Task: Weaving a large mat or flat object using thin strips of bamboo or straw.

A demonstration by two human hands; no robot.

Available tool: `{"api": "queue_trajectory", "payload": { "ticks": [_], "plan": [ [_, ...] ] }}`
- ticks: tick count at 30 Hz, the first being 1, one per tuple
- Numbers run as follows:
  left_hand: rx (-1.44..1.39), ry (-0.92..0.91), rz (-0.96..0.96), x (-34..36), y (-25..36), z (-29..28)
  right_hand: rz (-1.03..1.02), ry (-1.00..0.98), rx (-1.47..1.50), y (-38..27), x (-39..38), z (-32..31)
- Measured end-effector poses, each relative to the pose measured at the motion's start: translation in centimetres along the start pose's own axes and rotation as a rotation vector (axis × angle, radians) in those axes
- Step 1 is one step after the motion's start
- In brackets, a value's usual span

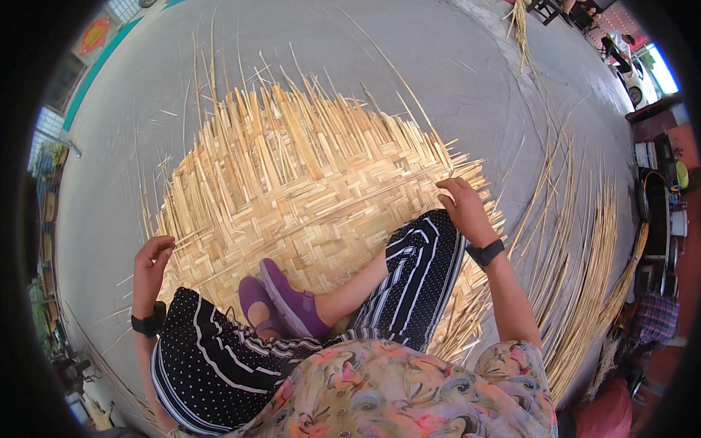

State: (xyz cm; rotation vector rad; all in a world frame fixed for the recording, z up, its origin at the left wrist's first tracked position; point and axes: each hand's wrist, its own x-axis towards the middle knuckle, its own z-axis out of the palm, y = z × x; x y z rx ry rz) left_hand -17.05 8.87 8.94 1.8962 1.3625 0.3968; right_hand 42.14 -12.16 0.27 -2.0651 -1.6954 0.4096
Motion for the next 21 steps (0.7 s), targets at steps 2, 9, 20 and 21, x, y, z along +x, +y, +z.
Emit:
{"api": "queue_trajectory", "payload": {
  "ticks": [2,9,20,21],
  "plan": [
    [0.082,0.083,-0.036,-3.9,1.5,-4.4,0.044,0.038,-0.101,0.6,-2.2,-0.9],
    [-0.351,-0.071,0.185,-18.4,8.5,-7.9,0.201,-0.104,0.191,0.6,-7.2,-3.0],
    [-0.867,0.021,0.148,-31.3,9.2,-1.7,0.128,-0.057,1.242,-6.2,-9.6,-7.6],
    [-0.856,0.019,0.186,-32.0,9.2,-1.7,0.101,-0.058,1.242,-7.4,-9.9,-7.6]
  ]
}}
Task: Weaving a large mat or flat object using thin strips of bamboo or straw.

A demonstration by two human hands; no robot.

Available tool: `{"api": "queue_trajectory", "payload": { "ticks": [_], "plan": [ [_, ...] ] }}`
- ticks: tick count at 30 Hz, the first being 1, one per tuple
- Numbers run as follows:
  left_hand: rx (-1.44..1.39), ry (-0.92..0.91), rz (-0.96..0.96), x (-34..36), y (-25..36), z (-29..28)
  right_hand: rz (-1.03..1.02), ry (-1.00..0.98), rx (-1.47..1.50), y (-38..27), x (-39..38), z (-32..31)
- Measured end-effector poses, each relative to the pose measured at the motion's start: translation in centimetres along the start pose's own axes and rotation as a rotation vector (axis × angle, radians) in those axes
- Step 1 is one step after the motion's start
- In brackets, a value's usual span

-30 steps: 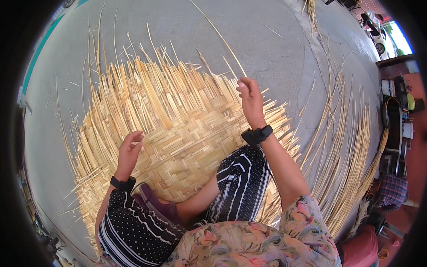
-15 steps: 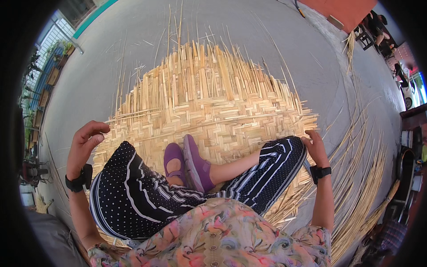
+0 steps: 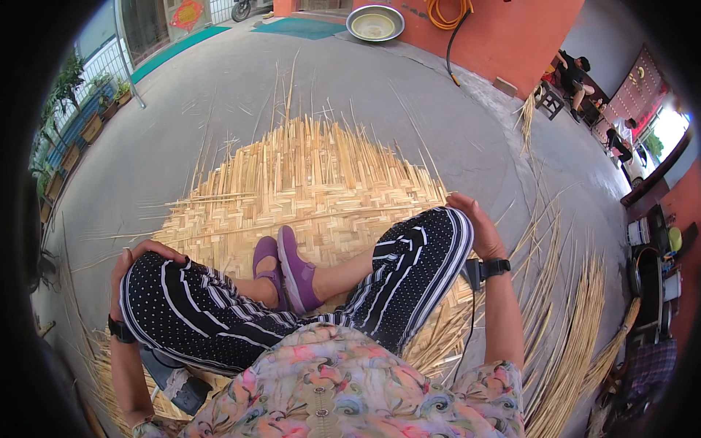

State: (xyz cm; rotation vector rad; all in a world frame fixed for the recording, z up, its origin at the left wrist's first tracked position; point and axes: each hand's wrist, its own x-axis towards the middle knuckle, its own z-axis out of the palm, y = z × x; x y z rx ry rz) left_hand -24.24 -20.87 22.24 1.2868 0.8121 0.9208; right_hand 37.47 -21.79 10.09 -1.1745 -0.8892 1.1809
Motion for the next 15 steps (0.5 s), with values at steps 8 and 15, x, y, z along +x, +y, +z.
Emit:
{"api": "queue_trajectory", "payload": {
  "ticks": [8,15],
  "plan": [
    [-0.121,0.036,0.079,-2.5,-0.9,-0.7,-0.12,-0.213,0.124,-3.8,-6.9,7.6],
    [-0.195,0.048,0.161,-6.2,-1.8,-2.2,-0.295,-0.022,-0.067,-6.3,-14.3,11.5]
  ]
}}
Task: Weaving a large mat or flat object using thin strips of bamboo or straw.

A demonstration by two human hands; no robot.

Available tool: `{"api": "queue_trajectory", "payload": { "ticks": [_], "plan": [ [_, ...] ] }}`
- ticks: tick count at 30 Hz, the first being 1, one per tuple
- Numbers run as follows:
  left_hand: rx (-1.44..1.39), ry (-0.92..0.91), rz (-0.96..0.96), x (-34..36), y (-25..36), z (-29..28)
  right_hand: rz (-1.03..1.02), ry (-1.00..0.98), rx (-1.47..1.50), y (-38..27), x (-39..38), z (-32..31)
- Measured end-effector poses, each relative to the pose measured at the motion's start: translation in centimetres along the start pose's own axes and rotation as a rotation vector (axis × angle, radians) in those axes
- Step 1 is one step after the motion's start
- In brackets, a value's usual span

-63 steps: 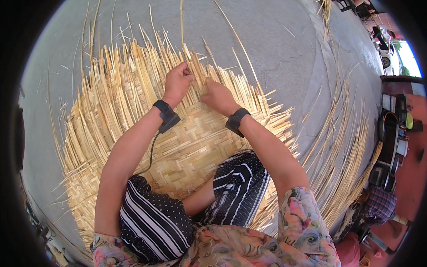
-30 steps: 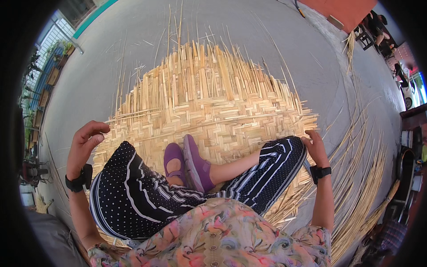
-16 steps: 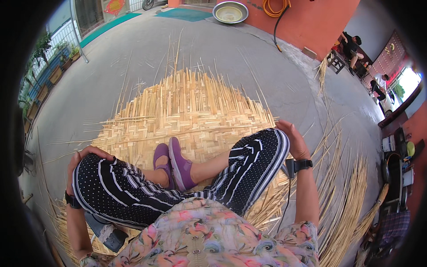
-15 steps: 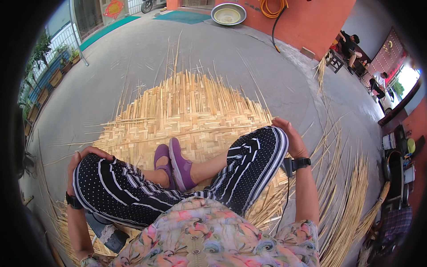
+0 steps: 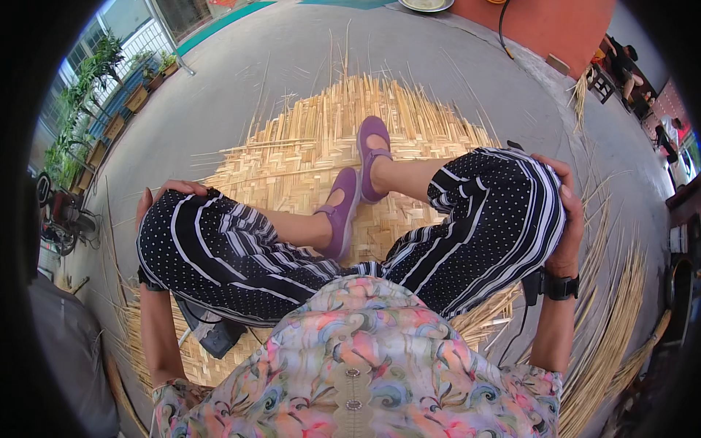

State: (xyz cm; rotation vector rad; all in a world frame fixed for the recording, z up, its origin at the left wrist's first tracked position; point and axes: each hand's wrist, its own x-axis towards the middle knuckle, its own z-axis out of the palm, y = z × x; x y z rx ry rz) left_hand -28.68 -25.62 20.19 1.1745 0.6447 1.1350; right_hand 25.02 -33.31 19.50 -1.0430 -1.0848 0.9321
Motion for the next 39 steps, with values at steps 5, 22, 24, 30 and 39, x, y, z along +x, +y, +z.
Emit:
{"api": "queue_trajectory", "payload": {
  "ticks": [5,22,24,30,39],
  "plan": [
    [-0.159,-0.064,-0.059,2.4,-1.3,-1.6,-0.12,-0.025,-0.141,-1.1,-0.1,1.9],
    [0.501,0.12,-0.491,9.2,-6.6,-19.8,0.088,0.11,-0.532,-4.9,0.0,3.8],
    [1.008,0.072,-0.776,9.2,-2.9,-22.8,0.26,-0.053,-0.834,-8.0,2.3,4.7],
    [0.46,0.625,0.172,9.7,6.6,-18.1,0.628,-0.367,-1.43,-17.2,15.7,11.5],
    [-0.468,0.505,-0.303,21.9,-14.7,-10.8,-0.029,-1.08,-1.211,3.5,33.5,27.6]
  ]
}}
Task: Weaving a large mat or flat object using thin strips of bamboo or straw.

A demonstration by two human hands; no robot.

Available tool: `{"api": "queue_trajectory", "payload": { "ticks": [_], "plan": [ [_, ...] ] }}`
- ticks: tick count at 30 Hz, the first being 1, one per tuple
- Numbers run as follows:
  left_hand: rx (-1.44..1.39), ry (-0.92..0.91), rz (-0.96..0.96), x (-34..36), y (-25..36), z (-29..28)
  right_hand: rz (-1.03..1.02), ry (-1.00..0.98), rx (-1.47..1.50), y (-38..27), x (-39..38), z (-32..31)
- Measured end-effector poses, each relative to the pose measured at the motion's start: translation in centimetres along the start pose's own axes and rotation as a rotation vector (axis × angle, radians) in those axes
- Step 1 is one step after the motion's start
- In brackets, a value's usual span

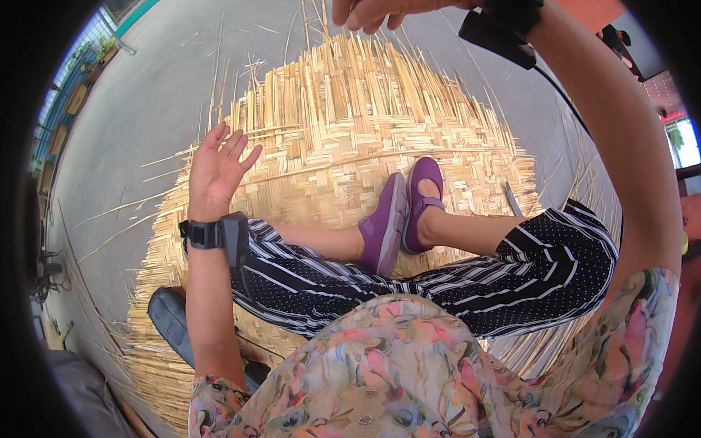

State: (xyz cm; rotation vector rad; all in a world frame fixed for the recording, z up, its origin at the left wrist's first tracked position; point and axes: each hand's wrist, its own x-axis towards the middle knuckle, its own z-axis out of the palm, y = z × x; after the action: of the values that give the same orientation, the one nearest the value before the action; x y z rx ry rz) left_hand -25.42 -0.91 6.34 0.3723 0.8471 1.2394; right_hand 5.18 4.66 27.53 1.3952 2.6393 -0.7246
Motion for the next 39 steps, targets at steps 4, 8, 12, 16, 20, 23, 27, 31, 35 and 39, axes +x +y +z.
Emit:
{"api": "queue_trajectory", "payload": {
  "ticks": [4,8,12,16,20,23,27,31,35,39],
  "plan": [
    [-0.065,0.369,-0.194,12.8,-4.6,-9.6,-0.105,-0.172,0.056,2.7,7.1,7.5],
    [0.137,0.165,-0.122,18.4,-7.1,-16.0,-0.044,-0.237,0.311,5.6,12.3,14.1],
    [-0.114,0.226,-0.031,19.2,-7.4,-15.3,-0.005,-0.077,0.516,8.4,17.0,20.4],
    [0.006,0.253,0.018,18.3,-6.0,-12.6,-0.048,0.175,0.434,10.1,22.6,25.3],
    [0.228,0.208,0.083,17.3,-6.4,-10.4,-0.134,0.129,0.361,10.9,26.6,27.5],
    [0.172,0.231,-0.056,17.2,-7.7,-9.4,-0.095,-0.028,0.304,11.6,27.7,27.5],
    [0.179,0.261,-0.121,17.6,-9.0,-9.1,-0.157,0.023,0.42,11.6,28.1,27.1],
    [0.202,0.292,-0.095,18.0,-9.5,-9.0,-0.077,-0.095,0.418,11.0,28.3,26.6],
    [0.151,0.333,-0.045,17.8,-9.9,-8.3,-0.113,-0.021,0.293,10.5,28.5,26.5],
    [0.088,0.331,0.052,17.5,-10.2,-7.8,-0.045,-0.002,0.315,10.3,28.5,26.7]
  ]
}}
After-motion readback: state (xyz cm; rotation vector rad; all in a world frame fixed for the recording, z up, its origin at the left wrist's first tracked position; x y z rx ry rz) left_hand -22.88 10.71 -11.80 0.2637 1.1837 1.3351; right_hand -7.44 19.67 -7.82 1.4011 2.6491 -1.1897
